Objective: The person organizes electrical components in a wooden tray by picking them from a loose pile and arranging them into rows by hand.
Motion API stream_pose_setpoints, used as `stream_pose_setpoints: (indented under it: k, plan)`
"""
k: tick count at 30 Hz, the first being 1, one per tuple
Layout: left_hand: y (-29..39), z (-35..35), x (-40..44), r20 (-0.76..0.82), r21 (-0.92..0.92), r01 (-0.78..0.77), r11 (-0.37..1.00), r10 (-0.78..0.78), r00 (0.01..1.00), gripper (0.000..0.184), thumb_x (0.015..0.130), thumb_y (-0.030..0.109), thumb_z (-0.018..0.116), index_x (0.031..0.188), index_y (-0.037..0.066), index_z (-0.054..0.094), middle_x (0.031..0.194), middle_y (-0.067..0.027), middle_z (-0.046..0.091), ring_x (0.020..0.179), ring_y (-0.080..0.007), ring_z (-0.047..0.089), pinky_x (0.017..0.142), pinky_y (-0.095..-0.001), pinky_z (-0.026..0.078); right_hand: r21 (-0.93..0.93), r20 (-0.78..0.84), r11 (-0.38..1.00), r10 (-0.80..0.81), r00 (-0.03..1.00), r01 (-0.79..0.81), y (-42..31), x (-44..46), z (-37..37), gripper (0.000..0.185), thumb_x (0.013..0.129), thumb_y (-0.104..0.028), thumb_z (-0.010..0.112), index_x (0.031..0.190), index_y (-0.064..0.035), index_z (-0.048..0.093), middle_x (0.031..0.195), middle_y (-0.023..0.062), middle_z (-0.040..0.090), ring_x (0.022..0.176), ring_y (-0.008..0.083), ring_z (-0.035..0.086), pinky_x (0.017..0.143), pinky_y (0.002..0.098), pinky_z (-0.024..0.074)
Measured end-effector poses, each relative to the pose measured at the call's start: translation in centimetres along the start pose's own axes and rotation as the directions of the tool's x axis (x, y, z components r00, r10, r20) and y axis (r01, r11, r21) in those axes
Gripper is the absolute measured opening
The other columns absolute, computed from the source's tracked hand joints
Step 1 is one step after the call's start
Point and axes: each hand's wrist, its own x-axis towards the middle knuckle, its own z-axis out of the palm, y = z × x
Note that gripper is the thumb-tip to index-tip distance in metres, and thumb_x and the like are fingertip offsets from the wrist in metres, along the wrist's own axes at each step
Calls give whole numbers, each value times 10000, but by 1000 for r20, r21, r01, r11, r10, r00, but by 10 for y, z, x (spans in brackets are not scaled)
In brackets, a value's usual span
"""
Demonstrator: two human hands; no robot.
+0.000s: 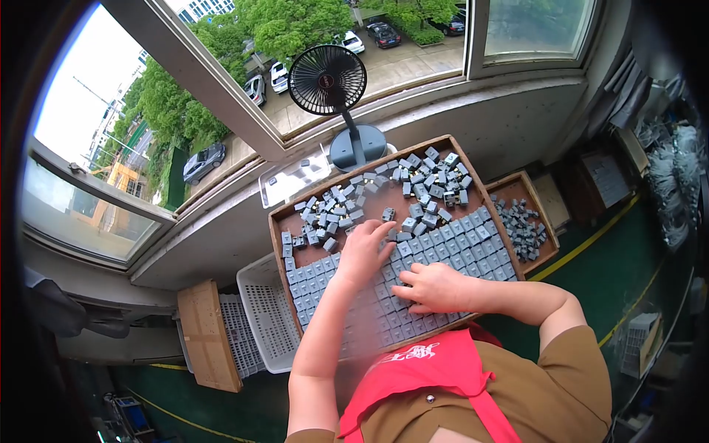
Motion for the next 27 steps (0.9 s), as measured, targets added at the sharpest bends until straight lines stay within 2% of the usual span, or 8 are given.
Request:
stream_pose_setpoints:
  k: [3,5,6,9,11,18,24,27]
  plan:
    - [-4,-2,9,163,74,52,996,-63,985,387,810,225,686,1176,132,597,1049,-106,607,1018,-302,574,870,-407,480,-82,14,995,-53,999,54,4,-5,-13,528,757,-392,728,1179,-115,574,1079,88,570,969,275,587,821,415,504]
    - [-4,-2,15,214,89,88,992,-106,971,394,814,238,685,1183,135,592,1048,-97,608,1030,-294,571,887,-396,477,-89,-191,985,-163,968,149,16,-4,-24,524,766,-401,723,1178,-110,580,1130,89,575,1043,276,573,884,405,474]
    - [-3,-1,18,238,111,109,988,-133,962,393,810,249,690,1168,128,582,1035,-98,611,1019,-294,578,876,-400,483,-38,-239,993,-116,964,110,26,-1,-28,458,788,-336,718,1166,-112,588,1170,84,577,1105,269,552,907,386,460]
    - [3,0,23,267,131,167,977,-197,944,387,800,253,698,1132,109,561,998,-101,615,992,-295,589,850,-408,490,-86,-324,991,73,943,-107,70,11,-29,368,776,-210,725,1108,-117,598,1089,69,582,1059,258,555,887,381,463]
    - [3,2,25,272,133,198,971,-227,935,381,795,246,703,1109,97,549,974,-102,618,975,-298,595,835,-411,492,-178,-383,970,85,920,-164,96,20,-21,311,744,-166,739,1023,-125,608,986,50,572,991,241,561,866,377,467]
    - [-3,21,17,70,-25,223,974,-221,973,364,800,182,677,1116,64,540,972,-123,617,977,-315,595,836,-412,490,-309,-462,905,125,878,-292,125,44,-16,196,718,-221,720,851,-133,608,888,20,564,935,217,562,808,376,471]
    - [-7,29,13,-66,-21,195,981,-196,978,283,810,156,653,1060,51,575,993,-129,605,927,-335,598,792,-429,498,-142,-438,981,60,897,-135,88,48,-15,203,724,-229,710,870,-125,615,870,32,588,888,217,588,765,357,496]
    - [-7,33,15,-99,-59,209,976,-214,972,249,811,150,645,1030,46,590,994,-128,610,926,-330,602,788,-425,501,-233,-369,950,110,923,-207,87,54,0,192,747,-226,695,905,-134,634,859,26,602,885,224,604,768,359,507]
